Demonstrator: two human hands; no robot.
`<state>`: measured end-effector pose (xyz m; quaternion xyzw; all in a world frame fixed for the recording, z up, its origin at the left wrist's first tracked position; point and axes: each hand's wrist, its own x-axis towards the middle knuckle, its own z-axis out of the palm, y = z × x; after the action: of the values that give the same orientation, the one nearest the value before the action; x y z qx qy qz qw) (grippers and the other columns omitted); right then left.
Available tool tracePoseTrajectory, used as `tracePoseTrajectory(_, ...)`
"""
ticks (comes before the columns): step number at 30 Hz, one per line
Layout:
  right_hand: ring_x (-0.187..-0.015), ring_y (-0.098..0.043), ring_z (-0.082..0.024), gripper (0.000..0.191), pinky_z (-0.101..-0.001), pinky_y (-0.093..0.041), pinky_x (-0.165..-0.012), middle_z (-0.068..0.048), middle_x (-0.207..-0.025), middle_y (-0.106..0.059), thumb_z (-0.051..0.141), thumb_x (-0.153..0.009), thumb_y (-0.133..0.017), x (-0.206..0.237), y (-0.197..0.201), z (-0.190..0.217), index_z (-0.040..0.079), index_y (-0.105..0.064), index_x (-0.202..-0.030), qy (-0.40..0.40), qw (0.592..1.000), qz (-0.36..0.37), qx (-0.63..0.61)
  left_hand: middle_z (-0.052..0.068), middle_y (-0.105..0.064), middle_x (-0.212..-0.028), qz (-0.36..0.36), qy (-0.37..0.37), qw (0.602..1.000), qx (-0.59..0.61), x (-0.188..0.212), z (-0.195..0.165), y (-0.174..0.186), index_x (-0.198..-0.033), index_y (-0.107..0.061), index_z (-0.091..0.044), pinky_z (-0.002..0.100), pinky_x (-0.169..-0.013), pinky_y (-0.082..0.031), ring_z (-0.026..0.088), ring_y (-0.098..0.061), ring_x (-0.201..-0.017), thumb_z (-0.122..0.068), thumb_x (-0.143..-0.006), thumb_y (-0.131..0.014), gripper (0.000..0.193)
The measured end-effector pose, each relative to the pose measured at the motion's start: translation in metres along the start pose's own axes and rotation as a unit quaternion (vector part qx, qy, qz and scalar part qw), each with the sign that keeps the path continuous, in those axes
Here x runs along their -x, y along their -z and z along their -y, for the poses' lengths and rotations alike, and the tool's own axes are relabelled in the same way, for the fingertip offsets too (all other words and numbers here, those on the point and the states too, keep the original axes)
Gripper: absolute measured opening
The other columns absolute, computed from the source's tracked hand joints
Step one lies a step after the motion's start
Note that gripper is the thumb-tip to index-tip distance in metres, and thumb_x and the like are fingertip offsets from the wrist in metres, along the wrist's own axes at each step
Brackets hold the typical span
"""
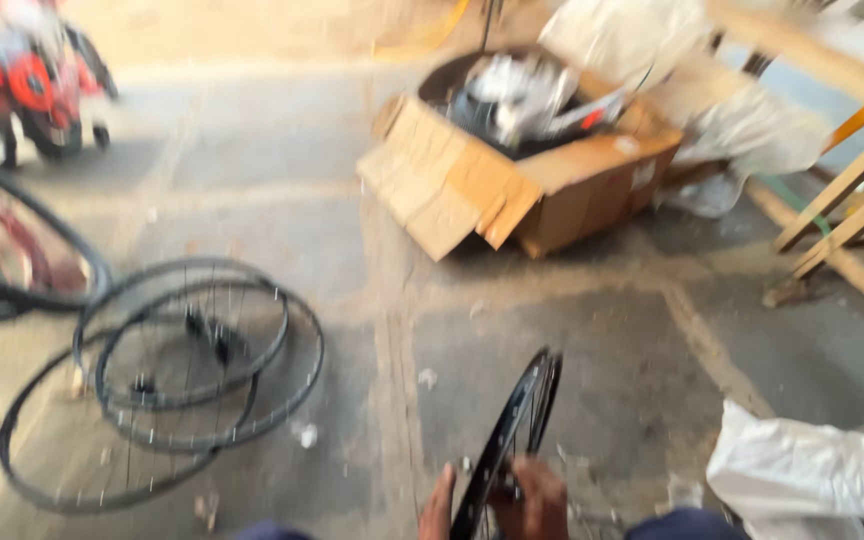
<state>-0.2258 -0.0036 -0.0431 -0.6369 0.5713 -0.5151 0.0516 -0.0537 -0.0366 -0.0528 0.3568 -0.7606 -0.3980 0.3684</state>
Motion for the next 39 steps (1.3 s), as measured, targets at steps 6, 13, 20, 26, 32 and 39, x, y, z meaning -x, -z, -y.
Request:
tracePoseTrajectory(6, -0.096, -0.077, -0.028, 0.032, -0.035, -0.059, -0.081, -0.016, -0.104, -0.081, 0.017, -0.088, -0.08, -0.026, 0.011, -0.006, 0.005, -0.076, -0.117, -0.188, 0.89, 0.36, -0.205, 0.023, -0.052, -0.149, -0.193, -0.139, 0.952, -0.194, -0.006, 0.004, -0.01, -0.147, -0.046, -0.004, 0.046, -0.115, -0.04, 0.039, -0.051, -0.137, -0.019, -0.094, -0.06, 0.057)
tracePoseTrajectory(13, -0.079, -0.083, -0.021, 0.032, -0.0314, -0.063, -0.068, -0.011, -0.088, -0.08, 0.017, -0.083, -0.079, -0.007, -0.03, 0.023, 0.005, -0.073, -0.113, -0.058, 0.991, 0.012, -0.12, 0.023, -0.054, -0.15, -0.198, -0.129, 0.955, -0.178, -0.012, -0.012, -0.006, -0.147, -0.05, -0.002, 0.047, -0.115, -0.043, 0.039, -0.056, -0.137, -0.021, -0.098, -0.058, 0.053)
tracePoseTrajectory(20, -0.093, -0.066, -0.012, 0.041, -0.0292, -0.054, -0.086, -0.005, -0.106, -0.073, 0.017, -0.094, -0.073, -0.038, 0.019, -0.015, 0.007, -0.07, -0.133, -0.269, 0.594, 0.425, -0.628, 0.03, -0.043, -0.152, -0.093, -0.046, 0.994, -0.047, -0.001, -0.001, -0.006, -0.15, -0.036, 0.003, 0.05, -0.116, -0.035, 0.042, -0.046, -0.141, -0.03, -0.092, -0.077, 0.078)
tracePoseTrajectory(26, -0.098, -0.071, -0.023, 0.041, -0.0416, -0.063, -0.083, -0.008, -0.114, -0.074, 0.005, -0.086, -0.076, -0.005, 0.014, -0.024, 0.006, -0.067, -0.126, -0.401, 0.74, 0.255, -0.477, 0.029, -0.023, -0.167, 0.106, 0.053, 0.992, 0.042, 0.055, -0.026, 0.03, -0.162, -0.012, 0.002, 0.049, -0.126, -0.014, 0.042, -0.018, -0.158, -0.01, -0.078, -0.067, 0.101)
tracePoseTrajectory(32, -0.082, -0.074, -0.022, 0.03, -0.033, -0.057, -0.073, -0.009, -0.094, -0.076, 0.008, -0.08, -0.085, 0.018, 0.026, 0.011, 0.006, -0.074, -0.108, -0.102, 0.985, 0.118, -0.069, 0.031, -0.015, -0.17, 0.098, 0.01, 0.993, 0.063, 0.065, -0.056, 0.039, -0.164, -0.007, 0.003, 0.048, -0.13, -0.015, 0.046, -0.014, -0.161, -0.007, -0.077, -0.066, 0.106)
tracePoseTrajectory(39, -0.083, -0.069, -0.025, 0.037, -0.0364, -0.053, -0.072, -0.009, -0.092, -0.07, 0.02, -0.071, -0.098, -0.007, 0.027, 0.051, 0.008, -0.068, -0.09, 0.007, 1.0, 0.005, 0.023, 0.031, -0.019, -0.17, 0.081, 0.014, 0.995, 0.057, 0.065, -0.06, 0.035, -0.165, -0.011, 0.002, 0.048, -0.132, -0.018, 0.046, -0.019, -0.161, -0.004, -0.079, -0.065, 0.101)
